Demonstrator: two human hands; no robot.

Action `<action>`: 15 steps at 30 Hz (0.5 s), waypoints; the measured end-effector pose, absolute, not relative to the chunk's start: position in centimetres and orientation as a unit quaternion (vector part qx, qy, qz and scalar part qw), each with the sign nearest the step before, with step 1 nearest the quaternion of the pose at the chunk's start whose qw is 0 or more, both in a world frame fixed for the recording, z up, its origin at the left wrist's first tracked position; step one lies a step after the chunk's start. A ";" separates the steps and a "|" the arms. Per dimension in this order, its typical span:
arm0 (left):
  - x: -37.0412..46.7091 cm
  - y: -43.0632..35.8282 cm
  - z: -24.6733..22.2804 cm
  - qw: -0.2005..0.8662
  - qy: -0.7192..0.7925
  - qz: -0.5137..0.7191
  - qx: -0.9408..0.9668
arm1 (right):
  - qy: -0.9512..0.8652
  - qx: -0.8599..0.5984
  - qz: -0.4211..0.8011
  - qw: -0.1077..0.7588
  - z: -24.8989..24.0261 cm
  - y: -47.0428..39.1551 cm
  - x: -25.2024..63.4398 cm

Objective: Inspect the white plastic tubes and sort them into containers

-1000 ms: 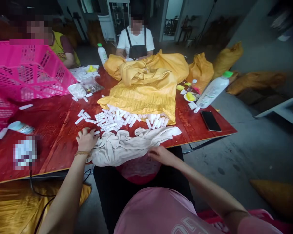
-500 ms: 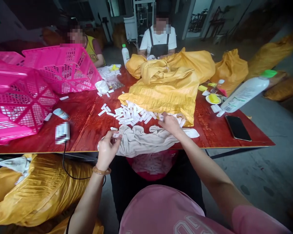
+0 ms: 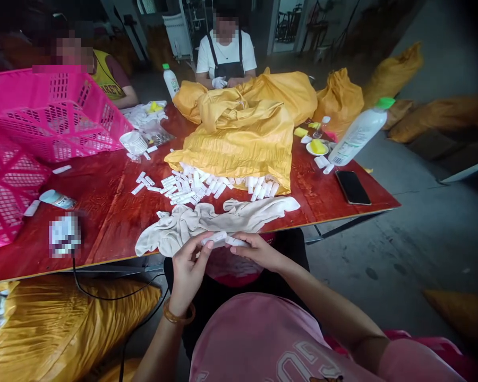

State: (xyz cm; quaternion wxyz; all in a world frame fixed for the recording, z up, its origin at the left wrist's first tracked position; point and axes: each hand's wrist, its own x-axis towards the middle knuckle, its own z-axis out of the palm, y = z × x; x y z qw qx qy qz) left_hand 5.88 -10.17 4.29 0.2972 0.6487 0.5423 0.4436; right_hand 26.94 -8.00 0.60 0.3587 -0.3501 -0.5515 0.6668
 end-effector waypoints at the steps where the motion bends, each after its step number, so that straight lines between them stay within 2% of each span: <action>1: 5.8 -10.4 4.5 0.280 0.529 0.435 0.672 | -0.563 -0.340 0.665 0.355 0.7 -8.1 26.9; 4: 5.7 -11.0 4.8 0.266 0.503 0.405 0.716 | -0.643 -0.340 0.583 0.362 0.8 -8.4 26.9; 7: 6.0 -11.2 4.5 0.330 0.520 0.374 0.694 | -0.740 -0.365 0.428 0.369 0.7 -8.8 26.4; 9: 6.3 -11.1 3.9 0.382 0.535 0.372 0.655 | -0.760 -0.371 0.385 0.371 0.7 -9.0 25.9; 12: 6.4 -10.8 3.2 0.424 0.544 0.390 0.610 | -0.740 -0.353 0.444 0.361 0.8 -8.8 25.6; 15: 5.8 -10.2 3.0 0.401 0.543 0.420 0.607 | -0.675 -0.314 0.589 0.314 1.1 -8.6 25.8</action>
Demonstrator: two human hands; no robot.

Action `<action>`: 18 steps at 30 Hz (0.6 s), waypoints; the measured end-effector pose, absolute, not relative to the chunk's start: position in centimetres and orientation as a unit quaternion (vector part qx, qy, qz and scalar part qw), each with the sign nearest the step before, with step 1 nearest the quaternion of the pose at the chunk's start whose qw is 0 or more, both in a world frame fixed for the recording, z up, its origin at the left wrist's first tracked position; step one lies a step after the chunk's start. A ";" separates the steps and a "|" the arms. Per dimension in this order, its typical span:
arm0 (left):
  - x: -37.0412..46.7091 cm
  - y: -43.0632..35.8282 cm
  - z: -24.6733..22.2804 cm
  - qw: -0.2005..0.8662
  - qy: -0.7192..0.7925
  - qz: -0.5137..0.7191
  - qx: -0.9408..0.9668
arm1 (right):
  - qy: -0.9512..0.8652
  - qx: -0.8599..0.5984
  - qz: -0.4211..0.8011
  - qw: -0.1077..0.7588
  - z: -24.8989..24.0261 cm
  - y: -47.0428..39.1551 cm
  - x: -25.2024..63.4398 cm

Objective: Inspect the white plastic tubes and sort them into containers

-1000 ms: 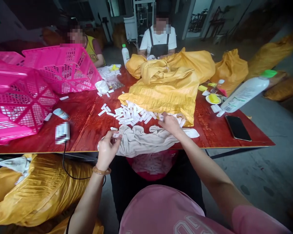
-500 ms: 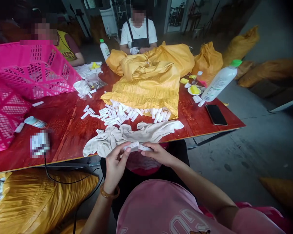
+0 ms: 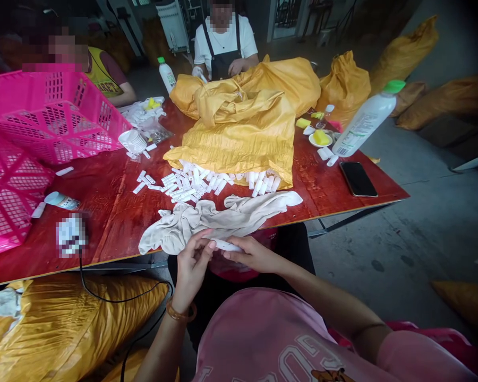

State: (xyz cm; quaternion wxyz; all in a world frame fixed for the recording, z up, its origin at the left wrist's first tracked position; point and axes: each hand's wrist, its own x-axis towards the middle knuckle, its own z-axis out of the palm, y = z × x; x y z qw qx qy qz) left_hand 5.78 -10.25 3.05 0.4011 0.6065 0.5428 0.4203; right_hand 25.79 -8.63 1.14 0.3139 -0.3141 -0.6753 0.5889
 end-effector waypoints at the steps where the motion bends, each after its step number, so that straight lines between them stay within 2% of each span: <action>1: 5.5 -10.0 3.1 0.382 0.538 0.428 0.618 | -0.647 -0.298 0.639 0.291 1.2 -8.6 25.9; 3: 5.3 -9.6 3.2 0.361 0.519 0.419 0.652 | -0.610 -0.271 0.699 0.255 1.3 -8.6 25.8; 5: 5.4 -9.3 3.3 0.373 0.513 0.394 0.665 | -0.636 -0.285 0.668 0.260 1.2 -8.7 25.6; 8: 6.4 -9.2 3.1 0.404 0.547 0.401 0.614 | -0.742 -0.387 0.458 0.301 0.4 -8.8 25.0; 10: 7.4 -9.4 2.9 0.404 0.568 0.430 0.574 | -0.789 -0.448 0.312 0.282 -0.2 -8.8 24.6; 13: 8.7 -9.7 2.7 0.389 0.586 0.456 0.546 | -0.810 -0.491 0.212 0.241 -0.7 -8.9 24.3; 15: 9.1 -9.8 2.6 0.376 0.592 0.458 0.546 | -0.801 -0.495 0.219 0.255 -0.6 -8.8 24.4; 18: 8.9 -9.7 2.4 0.386 0.567 0.456 0.567 | -0.764 -0.425 0.380 0.303 0.1 -8.3 25.0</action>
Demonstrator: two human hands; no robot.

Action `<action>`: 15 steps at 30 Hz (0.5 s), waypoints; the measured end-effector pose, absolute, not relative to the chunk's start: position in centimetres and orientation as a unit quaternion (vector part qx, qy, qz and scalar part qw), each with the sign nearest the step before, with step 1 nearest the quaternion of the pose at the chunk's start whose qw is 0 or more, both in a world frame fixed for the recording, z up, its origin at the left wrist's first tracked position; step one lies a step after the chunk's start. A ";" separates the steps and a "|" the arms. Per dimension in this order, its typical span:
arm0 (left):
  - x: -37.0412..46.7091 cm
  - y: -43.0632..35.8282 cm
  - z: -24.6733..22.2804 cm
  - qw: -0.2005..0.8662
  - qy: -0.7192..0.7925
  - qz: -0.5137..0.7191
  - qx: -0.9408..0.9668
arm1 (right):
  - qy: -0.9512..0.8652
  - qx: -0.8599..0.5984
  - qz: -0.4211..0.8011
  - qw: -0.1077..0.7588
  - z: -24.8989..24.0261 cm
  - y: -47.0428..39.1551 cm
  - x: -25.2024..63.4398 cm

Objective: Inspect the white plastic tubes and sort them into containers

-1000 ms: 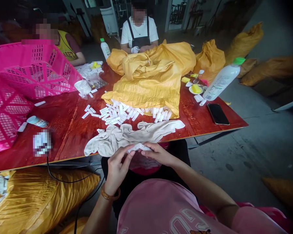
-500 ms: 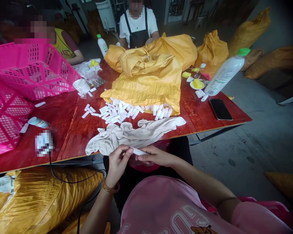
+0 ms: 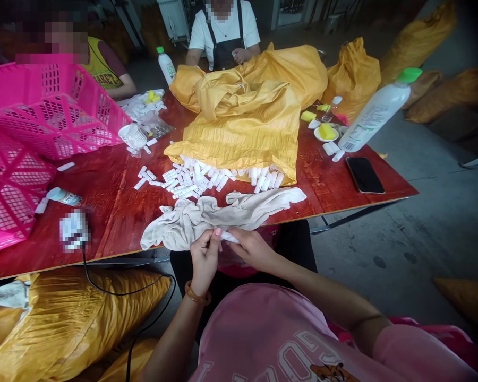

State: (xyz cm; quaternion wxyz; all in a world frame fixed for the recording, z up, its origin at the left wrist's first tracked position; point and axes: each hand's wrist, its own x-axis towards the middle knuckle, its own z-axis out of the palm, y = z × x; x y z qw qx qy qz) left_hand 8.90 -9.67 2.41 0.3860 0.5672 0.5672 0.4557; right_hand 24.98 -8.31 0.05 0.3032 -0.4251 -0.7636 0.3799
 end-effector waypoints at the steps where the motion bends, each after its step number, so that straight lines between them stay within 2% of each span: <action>1: 8.7 -9.6 2.3 0.399 0.553 0.450 0.576 | -0.742 -0.386 0.456 0.306 0.2 -8.1 25.2; 4: 8.2 -9.5 2.0 0.432 0.529 0.436 0.586 | -0.688 -0.300 0.598 0.281 0.4 -7.7 25.8; 6: 8.2 -9.6 1.6 0.440 0.534 0.426 0.583 | -0.705 -0.312 0.572 0.280 0.1 -7.7 25.8; 9: 8.6 -9.8 0.8 0.438 0.560 0.426 0.559 | -0.755 -0.414 0.424 0.279 -0.5 -8.3 25.4; 11: 8.8 -10.1 0.4 0.437 0.570 0.440 0.539 | -0.765 -0.446 0.375 0.273 -0.8 -8.6 25.2; 15: 8.2 -10.7 0.5 0.438 0.539 0.410 0.591 | -0.722 -0.354 0.510 0.305 -0.8 -8.4 25.8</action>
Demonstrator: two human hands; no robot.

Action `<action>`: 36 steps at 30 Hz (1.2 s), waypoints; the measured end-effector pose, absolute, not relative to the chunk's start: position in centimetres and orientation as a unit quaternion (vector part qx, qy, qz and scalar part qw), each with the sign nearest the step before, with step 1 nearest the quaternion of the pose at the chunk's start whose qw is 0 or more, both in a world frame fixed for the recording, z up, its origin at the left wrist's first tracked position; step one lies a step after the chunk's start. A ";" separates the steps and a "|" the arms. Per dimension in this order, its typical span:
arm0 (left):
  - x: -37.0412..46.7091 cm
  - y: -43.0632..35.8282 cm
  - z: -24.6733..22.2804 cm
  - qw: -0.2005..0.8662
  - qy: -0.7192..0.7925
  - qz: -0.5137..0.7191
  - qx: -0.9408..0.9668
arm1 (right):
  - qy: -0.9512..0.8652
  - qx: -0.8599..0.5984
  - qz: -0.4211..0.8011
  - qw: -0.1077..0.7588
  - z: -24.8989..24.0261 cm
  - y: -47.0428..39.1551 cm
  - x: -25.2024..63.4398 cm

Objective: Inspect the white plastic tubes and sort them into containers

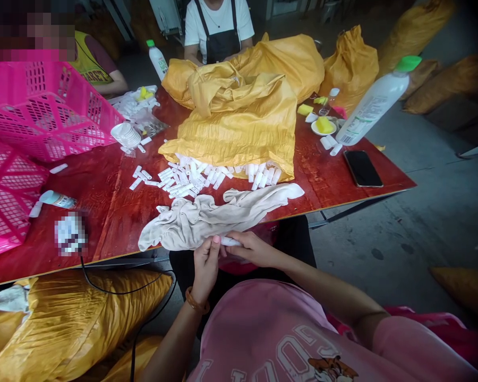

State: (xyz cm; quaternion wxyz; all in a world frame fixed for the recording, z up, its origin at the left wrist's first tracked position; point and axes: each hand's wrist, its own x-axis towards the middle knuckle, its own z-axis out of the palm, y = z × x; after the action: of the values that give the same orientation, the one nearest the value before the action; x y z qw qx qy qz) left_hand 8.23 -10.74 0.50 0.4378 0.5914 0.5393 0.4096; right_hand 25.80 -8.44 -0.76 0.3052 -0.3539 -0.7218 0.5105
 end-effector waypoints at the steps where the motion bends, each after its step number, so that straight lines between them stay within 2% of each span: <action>1: 7.9 -10.8 0.7 0.433 0.523 0.384 0.625 | -0.704 -0.335 0.543 0.311 -0.6 -8.3 26.1; 3: 7.0 -10.8 1.3 0.412 0.492 0.333 0.690 | -0.695 -0.318 0.565 0.310 -0.2 -7.8 26.7; 6: 6.0 -10.5 2.2 0.383 0.466 0.283 0.746 | -0.752 -0.298 0.517 0.279 1.0 -7.2 27.4; 10: 5.7 -10.3 3.2 0.396 0.443 0.250 0.765 | -0.820 -0.282 0.441 0.233 2.2 -6.6 27.8; 16: 5.6 -10.5 3.8 0.396 0.421 0.226 0.784 | -0.834 -0.267 0.436 0.207 1.5 -6.0 26.9; 18: 5.4 -10.4 3.7 0.395 0.415 0.239 0.784 | -0.808 -0.282 0.468 0.220 1.1 -6.2 26.4; 23: 5.3 -11.0 3.0 0.384 0.429 0.266 0.773 | -0.664 -0.271 0.655 0.238 0.3 -8.4 25.9; 26: 5.5 -11.5 2.3 0.371 0.413 0.255 0.791 | -0.695 -0.333 0.584 0.253 -1.3 -9.9 25.7; 29: 4.5 -8.9 1.6 0.386 0.363 0.198 0.825 | -0.735 -0.394 0.506 0.221 -4.2 -10.9 25.6; 31: 2.7 -4.8 1.4 0.329 0.402 0.196 0.832 | -0.746 -0.445 0.462 0.176 -6.1 -11.1 25.9; 33: 0.5 0.5 1.2 0.146 0.547 0.246 0.787 | -0.751 -0.494 0.417 0.134 -7.2 -10.8 26.7; 36: -1.8 7.7 0.4 0.065 0.600 0.255 0.755 | -0.763 -0.483 0.411 0.127 -6.0 -8.9 29.0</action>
State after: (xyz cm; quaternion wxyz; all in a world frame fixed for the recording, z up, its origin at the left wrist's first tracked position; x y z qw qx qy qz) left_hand -1.75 7.71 0.42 0.0651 0.7553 0.6001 0.2553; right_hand 28.99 -8.87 -5.98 0.1271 -0.4827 -0.7626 0.4114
